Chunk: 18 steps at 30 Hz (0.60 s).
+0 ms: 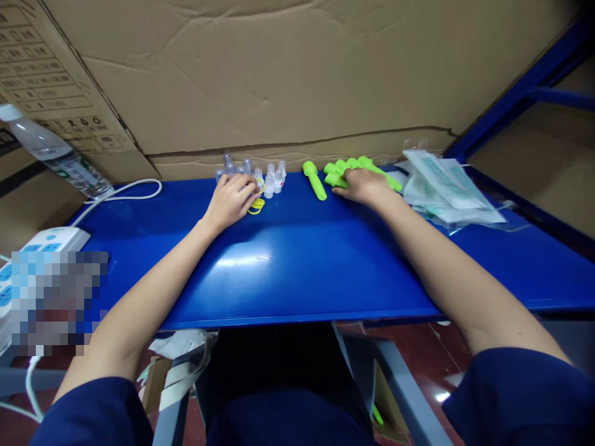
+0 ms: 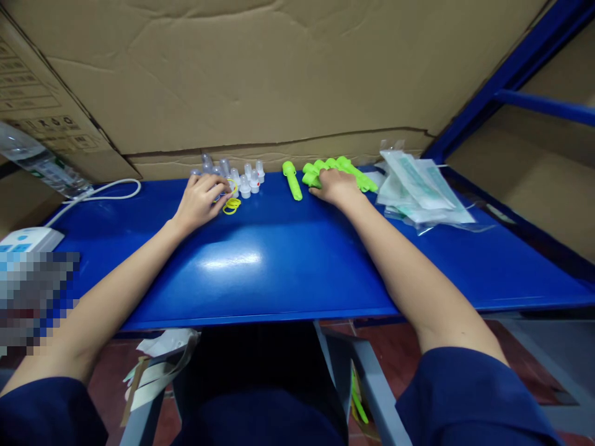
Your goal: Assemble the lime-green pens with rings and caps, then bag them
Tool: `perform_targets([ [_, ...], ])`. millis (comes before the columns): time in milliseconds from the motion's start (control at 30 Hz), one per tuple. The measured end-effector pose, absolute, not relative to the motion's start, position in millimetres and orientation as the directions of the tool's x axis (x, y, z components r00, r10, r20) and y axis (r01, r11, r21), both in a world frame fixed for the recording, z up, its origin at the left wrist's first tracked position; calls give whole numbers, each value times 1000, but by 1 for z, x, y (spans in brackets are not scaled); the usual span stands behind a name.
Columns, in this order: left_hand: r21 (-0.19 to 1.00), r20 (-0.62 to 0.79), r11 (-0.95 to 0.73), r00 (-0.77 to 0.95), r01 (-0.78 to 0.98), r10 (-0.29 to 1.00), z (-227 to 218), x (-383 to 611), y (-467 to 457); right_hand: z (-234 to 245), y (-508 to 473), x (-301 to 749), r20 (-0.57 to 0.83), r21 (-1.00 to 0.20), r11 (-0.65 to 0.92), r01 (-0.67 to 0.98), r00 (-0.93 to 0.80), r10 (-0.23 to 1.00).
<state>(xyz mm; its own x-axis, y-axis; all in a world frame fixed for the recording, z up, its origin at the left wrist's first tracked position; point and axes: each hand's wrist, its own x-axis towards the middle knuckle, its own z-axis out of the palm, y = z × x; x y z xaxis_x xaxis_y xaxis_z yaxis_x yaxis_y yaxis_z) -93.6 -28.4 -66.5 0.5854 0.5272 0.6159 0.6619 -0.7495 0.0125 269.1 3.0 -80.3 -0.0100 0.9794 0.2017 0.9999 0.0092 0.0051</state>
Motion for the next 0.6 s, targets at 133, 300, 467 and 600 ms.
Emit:
perform_targets([
  [133,274,720,-735,374,620,584,-73,-87,-26,-78,0,269,286,-38,44,998,-32,958],
  [300,670,660,-643,99,372,745,-87,-82,-12,-56,-27,235,379,-127,64,990,-11,925],
  [467,769,600,-604,87,211,795,-92,-81,-8,-53,-49,193,483,-280,287,916,-123,867],
  [600,773,589,-608,151,182,794,-92,-73,-14,-62,-65,166,399,-572,470,672,-273,875],
])
